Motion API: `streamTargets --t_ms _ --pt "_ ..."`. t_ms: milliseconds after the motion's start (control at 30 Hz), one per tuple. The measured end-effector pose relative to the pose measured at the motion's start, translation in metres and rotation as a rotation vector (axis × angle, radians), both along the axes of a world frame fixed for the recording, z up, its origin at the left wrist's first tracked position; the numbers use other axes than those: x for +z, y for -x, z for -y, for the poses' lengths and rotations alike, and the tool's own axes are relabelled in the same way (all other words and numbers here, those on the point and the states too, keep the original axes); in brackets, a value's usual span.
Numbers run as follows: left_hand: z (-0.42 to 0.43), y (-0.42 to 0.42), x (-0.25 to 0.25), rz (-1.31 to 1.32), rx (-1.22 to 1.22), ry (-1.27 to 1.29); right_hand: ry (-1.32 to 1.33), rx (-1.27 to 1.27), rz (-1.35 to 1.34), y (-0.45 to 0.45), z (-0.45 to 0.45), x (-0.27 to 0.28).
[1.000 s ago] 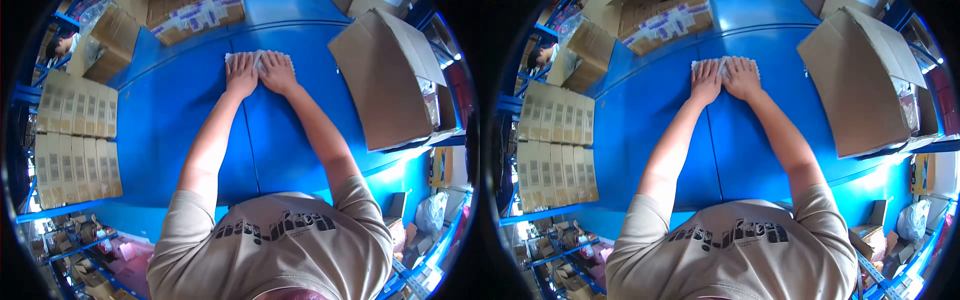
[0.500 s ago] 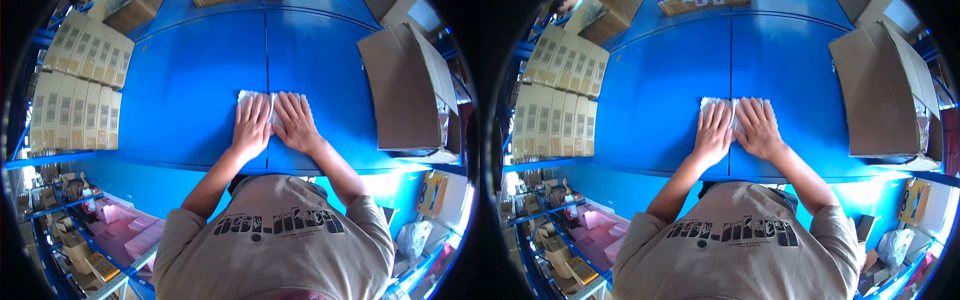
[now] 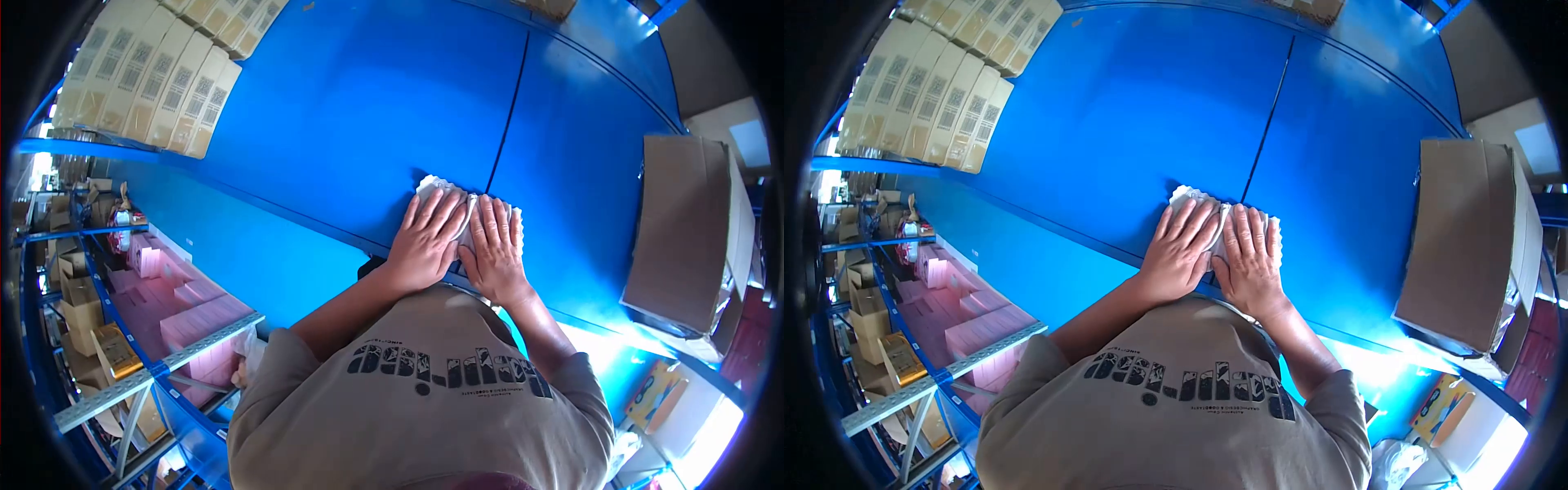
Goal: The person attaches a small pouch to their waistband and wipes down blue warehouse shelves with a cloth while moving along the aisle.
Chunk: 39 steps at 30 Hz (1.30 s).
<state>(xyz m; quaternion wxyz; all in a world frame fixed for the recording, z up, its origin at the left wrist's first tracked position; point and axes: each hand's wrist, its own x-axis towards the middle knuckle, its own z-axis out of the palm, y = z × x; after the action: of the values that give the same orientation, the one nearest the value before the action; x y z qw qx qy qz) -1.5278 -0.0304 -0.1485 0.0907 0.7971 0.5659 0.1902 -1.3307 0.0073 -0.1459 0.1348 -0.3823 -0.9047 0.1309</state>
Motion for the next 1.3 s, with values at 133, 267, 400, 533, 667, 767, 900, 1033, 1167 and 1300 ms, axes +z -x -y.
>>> streamTargets --t_ms 133,267,400,533,667,767,900,1033,1167,1300 --pt "-0.013 0.016 -0.002 0.003 -0.036 -0.03 -0.023 -0.061 0.03 0.017 -0.005 0.0" --pt "-0.013 0.05 -0.004 0.068 0.013 -0.071 0.002 -0.028 0.063 0.041 -0.009 0.007" --pt "-0.006 0.093 -0.001 0.032 0.079 -0.072 -0.008 0.038 0.034 0.083 -0.015 0.007" --pt "0.002 0.132 -0.001 0.017 0.166 -0.078 -0.024 0.116 0.04 0.125 -0.024 0.006" --pt "0.004 0.174 -0.002 0.015 0.252 -0.118 -0.002 0.161 0.058 0.169 -0.033 0.005" --pt "0.006 0.206 -0.006 0.03 0.343 -0.156 -0.042 0.168 0.079 0.206 -0.038 0.006" --pt "0.016 0.254 -0.008 0.008 0.437 -0.189 -0.09 0.218 0.058 0.261 -0.041 -0.001" --pt "0.025 0.283 -0.011 0.018 0.487 -0.216 -0.123 0.249 0.07 0.295 -0.042 -0.005" --pt "0.035 0.314 -0.01 0.0 0.507 -0.225 -0.087 0.268 0.065 0.331 -0.041 -0.006" --pt "0.045 0.33 -0.018 -0.024 0.542 -0.217 -0.112 0.28 0.035 0.352 -0.034 -0.01"
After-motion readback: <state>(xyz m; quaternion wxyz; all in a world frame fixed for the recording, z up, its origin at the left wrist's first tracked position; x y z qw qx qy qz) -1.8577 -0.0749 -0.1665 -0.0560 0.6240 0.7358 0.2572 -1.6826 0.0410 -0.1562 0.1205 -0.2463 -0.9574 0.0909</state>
